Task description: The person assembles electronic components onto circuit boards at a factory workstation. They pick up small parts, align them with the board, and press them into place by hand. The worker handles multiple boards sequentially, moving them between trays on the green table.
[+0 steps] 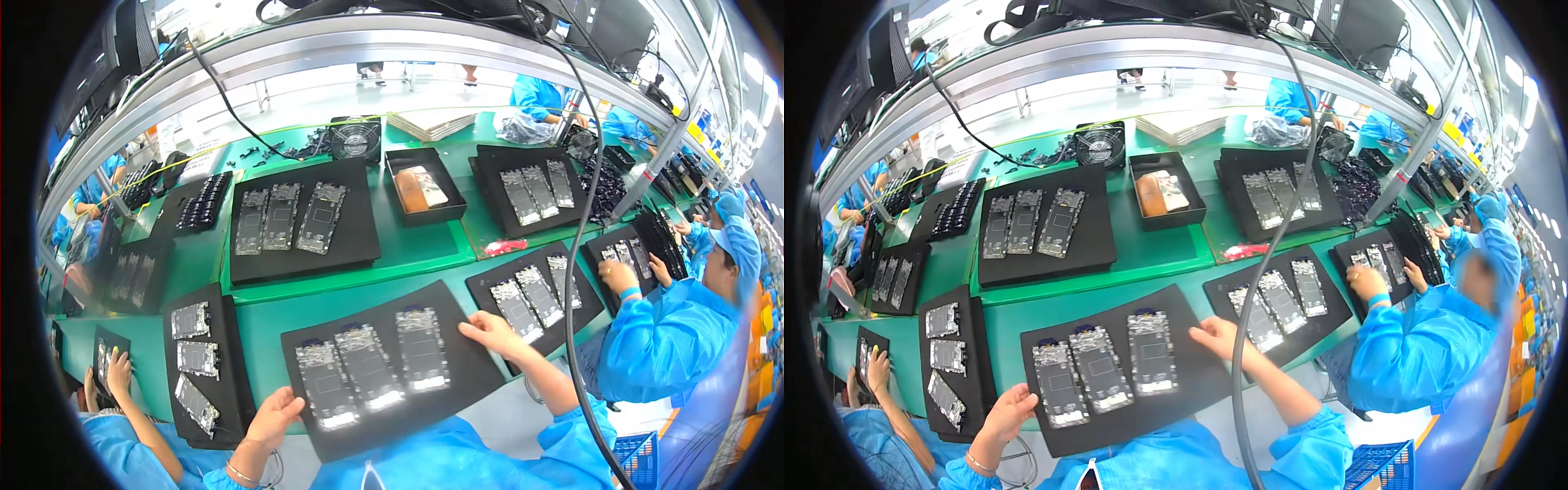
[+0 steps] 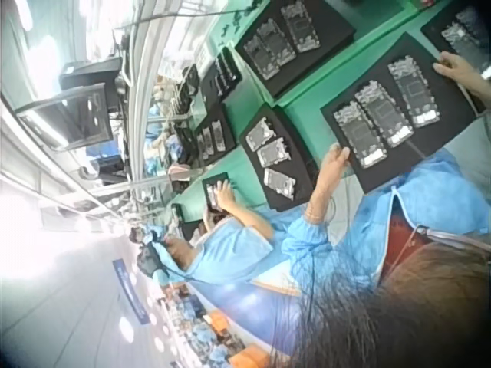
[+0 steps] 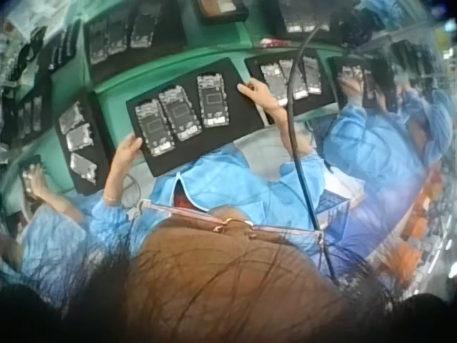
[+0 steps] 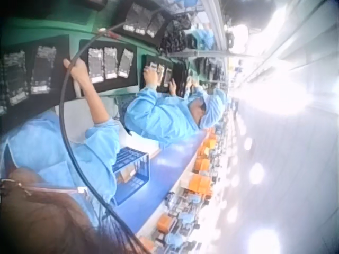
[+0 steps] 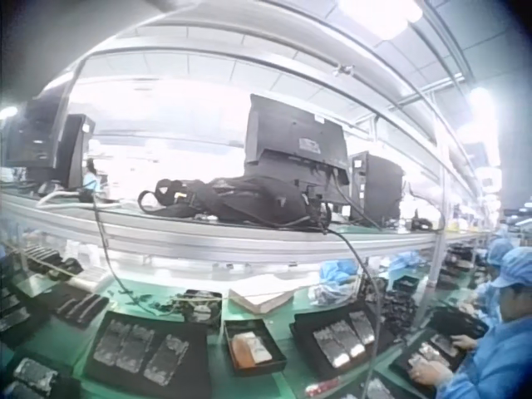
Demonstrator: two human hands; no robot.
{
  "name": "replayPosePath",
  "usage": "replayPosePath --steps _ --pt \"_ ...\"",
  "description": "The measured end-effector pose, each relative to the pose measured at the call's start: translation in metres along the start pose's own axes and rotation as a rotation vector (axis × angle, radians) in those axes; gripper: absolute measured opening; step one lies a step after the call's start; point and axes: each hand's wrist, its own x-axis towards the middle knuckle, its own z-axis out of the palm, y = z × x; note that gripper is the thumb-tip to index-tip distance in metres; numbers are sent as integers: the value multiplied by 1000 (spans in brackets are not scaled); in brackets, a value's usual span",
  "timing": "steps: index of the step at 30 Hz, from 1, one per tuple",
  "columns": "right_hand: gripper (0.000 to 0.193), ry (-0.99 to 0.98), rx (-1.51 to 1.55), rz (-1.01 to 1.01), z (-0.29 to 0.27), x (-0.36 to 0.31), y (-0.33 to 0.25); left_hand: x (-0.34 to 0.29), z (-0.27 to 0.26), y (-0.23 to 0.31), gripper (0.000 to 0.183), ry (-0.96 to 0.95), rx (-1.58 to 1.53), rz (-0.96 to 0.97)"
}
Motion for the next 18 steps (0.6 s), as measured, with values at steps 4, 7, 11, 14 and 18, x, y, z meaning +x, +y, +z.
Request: replayPosePath --steps 4,7,11,14,18 --pt "45 43 67 75 -78 -12 12 18 76 28 50 -116 -24 75" --pt "35 220 -29 214 -146 -13 43 84 144 20 45 -320 73 155" --pt "26 344 -210 283 -226 8 120 144 249 18 56 -289 67 126" --pt "51 618 -1234 -152 -308 -15 241 173 284 13 61 -330 232 322" --pt "35 603 -648 -115 -254 37 181 126 244 -20 65 -413 206 552"
